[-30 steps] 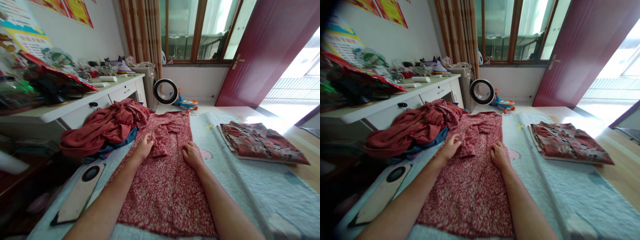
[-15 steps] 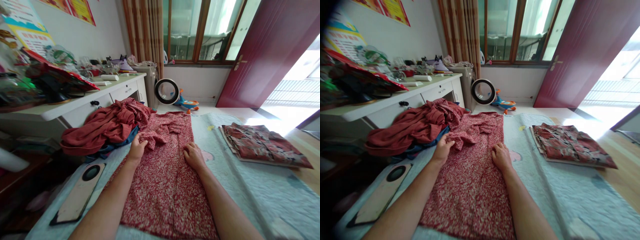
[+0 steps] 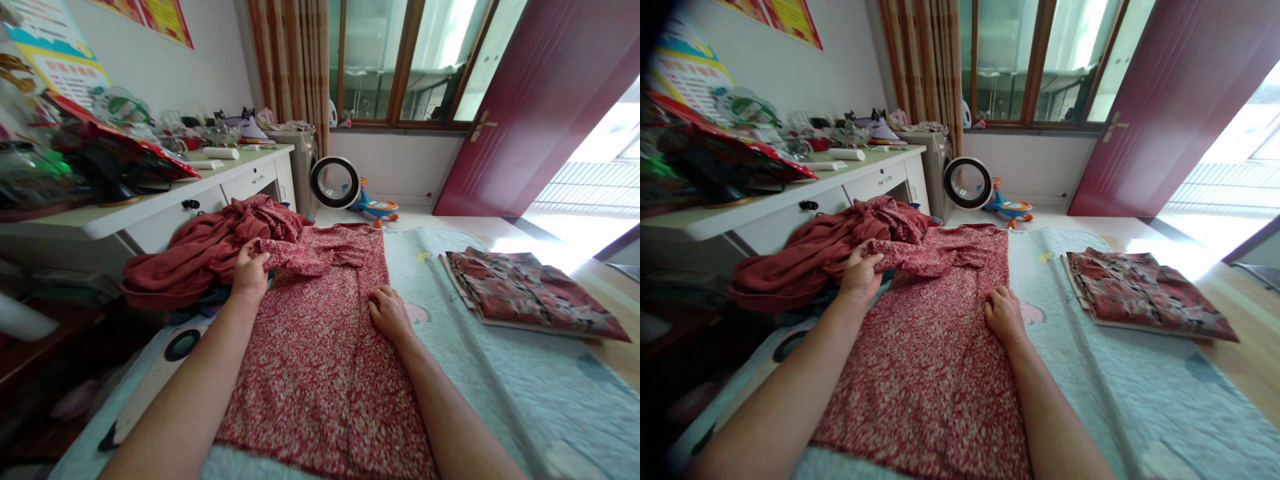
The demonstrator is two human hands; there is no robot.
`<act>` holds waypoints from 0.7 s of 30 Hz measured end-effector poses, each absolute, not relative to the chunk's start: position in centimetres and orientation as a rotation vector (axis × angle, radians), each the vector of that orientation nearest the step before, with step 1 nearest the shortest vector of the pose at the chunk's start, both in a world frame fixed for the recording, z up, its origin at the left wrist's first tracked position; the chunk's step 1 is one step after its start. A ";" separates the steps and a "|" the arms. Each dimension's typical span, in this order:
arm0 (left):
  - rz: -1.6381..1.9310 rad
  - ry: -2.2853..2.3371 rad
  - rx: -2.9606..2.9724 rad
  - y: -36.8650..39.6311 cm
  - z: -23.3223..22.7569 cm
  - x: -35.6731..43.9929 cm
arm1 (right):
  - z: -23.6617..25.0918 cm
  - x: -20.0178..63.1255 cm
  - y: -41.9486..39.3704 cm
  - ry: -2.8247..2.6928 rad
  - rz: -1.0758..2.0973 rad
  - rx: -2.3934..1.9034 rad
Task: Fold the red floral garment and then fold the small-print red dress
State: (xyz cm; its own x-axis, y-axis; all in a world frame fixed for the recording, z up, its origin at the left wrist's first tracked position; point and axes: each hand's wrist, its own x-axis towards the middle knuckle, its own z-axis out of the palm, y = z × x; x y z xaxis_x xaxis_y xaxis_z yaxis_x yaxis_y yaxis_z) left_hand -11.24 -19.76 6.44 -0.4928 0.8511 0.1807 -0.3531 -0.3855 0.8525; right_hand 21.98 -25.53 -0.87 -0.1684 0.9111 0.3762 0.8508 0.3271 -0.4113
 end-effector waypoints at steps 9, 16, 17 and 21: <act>2.025 0.960 1.092 -17.3 10.2 -10.8 | -0.8 22.0 -25.6 -2.042 0.126 -1.550; 1.920 1.090 1.096 -20.0 9.0 -9.4 | -0.9 22.1 -25.5 -2.040 0.151 -1.548; 1.900 1.107 1.100 -20.6 8.9 -9.2 | -0.9 22.1 -25.5 -2.038 0.153 -1.549; 1.770 1.190 1.162 -23.0 8.4 -8.3 | -1.0 22.1 -25.5 -2.027 0.158 -1.562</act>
